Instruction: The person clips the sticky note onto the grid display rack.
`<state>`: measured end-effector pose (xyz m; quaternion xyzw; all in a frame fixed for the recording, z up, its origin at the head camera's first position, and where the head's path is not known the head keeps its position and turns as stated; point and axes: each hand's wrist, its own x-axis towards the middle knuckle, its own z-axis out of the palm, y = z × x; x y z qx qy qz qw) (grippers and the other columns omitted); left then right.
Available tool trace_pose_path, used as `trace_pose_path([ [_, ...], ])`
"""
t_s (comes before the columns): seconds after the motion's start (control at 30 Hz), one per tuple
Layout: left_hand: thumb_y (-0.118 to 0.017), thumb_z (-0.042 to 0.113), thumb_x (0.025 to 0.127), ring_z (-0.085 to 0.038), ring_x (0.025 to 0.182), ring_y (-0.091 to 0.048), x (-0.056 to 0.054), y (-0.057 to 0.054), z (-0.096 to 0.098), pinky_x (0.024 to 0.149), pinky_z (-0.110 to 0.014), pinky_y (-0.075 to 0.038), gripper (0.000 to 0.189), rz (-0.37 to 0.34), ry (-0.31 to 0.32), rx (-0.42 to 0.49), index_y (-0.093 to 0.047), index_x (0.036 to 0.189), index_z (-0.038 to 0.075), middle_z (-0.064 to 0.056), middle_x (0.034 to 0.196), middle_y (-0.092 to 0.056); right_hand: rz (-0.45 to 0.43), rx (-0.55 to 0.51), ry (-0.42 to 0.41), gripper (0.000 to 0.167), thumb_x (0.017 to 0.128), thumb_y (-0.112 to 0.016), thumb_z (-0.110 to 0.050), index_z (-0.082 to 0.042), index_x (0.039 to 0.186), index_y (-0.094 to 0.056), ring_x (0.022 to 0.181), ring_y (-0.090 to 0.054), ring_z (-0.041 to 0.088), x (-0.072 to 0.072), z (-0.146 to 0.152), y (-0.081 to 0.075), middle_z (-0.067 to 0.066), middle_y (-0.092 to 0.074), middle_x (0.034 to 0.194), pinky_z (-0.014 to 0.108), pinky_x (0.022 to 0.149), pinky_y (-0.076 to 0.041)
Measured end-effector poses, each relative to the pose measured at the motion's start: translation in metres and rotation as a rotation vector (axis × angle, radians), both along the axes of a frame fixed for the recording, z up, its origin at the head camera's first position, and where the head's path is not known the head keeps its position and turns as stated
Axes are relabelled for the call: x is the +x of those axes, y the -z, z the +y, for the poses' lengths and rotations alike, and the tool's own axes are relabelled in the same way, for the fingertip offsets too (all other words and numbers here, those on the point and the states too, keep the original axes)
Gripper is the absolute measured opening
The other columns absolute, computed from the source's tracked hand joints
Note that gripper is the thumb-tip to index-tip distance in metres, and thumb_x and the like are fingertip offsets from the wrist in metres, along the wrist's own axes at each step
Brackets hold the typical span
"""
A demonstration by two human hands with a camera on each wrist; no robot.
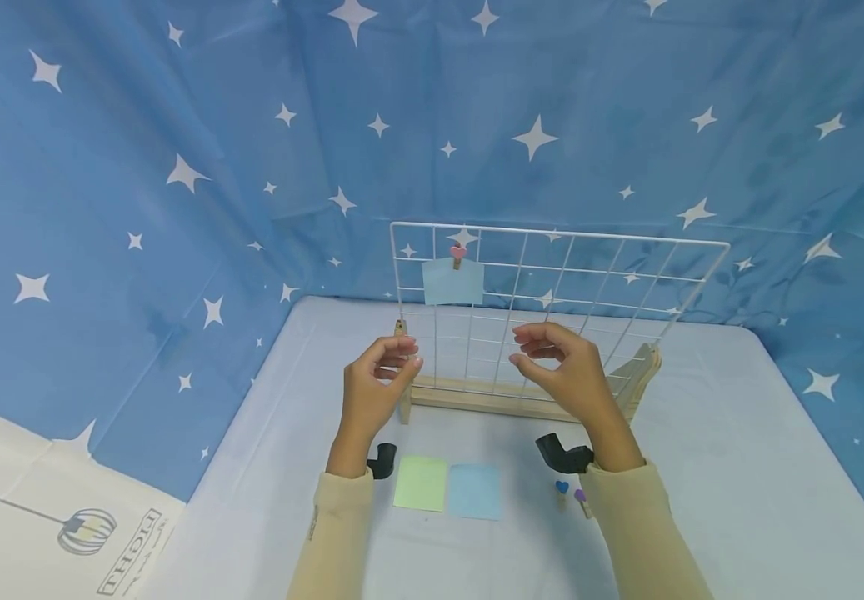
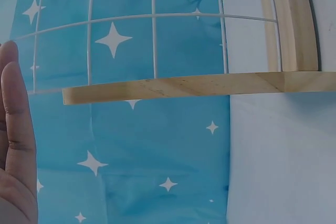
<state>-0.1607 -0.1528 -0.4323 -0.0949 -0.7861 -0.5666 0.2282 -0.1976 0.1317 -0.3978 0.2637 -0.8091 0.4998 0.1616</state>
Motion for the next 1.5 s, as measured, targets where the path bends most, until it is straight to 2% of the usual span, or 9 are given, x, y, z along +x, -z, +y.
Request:
trace_pose_path([
  [0.33,-0.082,0.007,0.096,-0.025,0.094,-0.075,0.002,0.01,-0.001,0.081,-0.026,-0.061,0.025,-0.027,0.033,0.012,-0.077,0.121,0.007,-0.009,0.111,-0.081,0.023,0.008,0.001,0.033,0.085,-0.083,0.014,0.007,0.116,-0.074,0.091,-0.073,0.035,0.003,0.007,0.011,0.02,-0.077,0.105,0.009,0.09,-0.054],
  [0.47,-0.082,0.008,0.096,-0.024,0.095,-0.074,0.003,0.013,0.0,0.081,-0.027,-0.06,0.026,-0.048,0.044,0.018,-0.076,0.122,0.007,-0.009,0.111,-0.08,-0.003,0.008,0.004,0.032,0.086,-0.083,0.013,0.006,0.116,-0.075,0.091,-0.074,0.031,0.004,0.01,0.014,0.021,-0.077,0.105,0.009,0.089,-0.054],
  [0.83,-0.082,0.008,0.097,-0.024,0.098,-0.074,0.006,0.024,0.0,0.084,-0.027,-0.06,0.026,-0.114,0.065,0.011,-0.076,0.122,0.006,-0.007,0.114,-0.08,-0.026,-0.015,-0.01,0.028,0.088,-0.082,0.012,0.005,0.114,-0.076,0.092,-0.069,0.005,0.009,0.017,0.029,0.019,-0.077,0.104,0.01,0.088,-0.055],
  [1.1,-0.082,0.01,0.097,-0.023,0.098,-0.074,0.01,0.029,0.0,0.083,-0.026,-0.06,0.024,-0.14,0.072,0.014,-0.077,0.121,0.008,-0.007,0.112,-0.08,-0.057,0.003,0.006,0.025,0.09,-0.081,0.011,0.005,0.114,-0.076,0.092,-0.068,0.003,0.011,0.021,0.039,0.016,-0.078,0.103,0.011,0.087,-0.055],
  [1.33,-0.083,0.011,0.097,-0.023,0.097,-0.075,0.012,0.038,-0.003,0.082,-0.026,-0.061,0.026,-0.143,0.076,0.004,-0.076,0.121,0.003,-0.008,0.111,-0.08,-0.121,0.034,0.032,0.022,0.093,-0.081,0.006,0.003,0.115,-0.077,0.091,-0.067,0.005,0.016,0.025,0.046,0.013,-0.079,0.103,0.013,0.085,-0.056],
  [1.5,-0.082,0.01,0.097,-0.022,0.097,-0.074,0.014,0.043,-0.006,0.082,-0.025,-0.06,0.026,-0.178,0.073,0.004,-0.076,0.121,0.002,-0.008,0.111,-0.08,-0.12,0.033,0.032,0.022,0.092,-0.081,0.007,0.004,0.114,-0.077,0.09,-0.068,0.005,0.017,0.028,0.053,0.015,-0.079,0.101,0.014,0.085,-0.057],
])
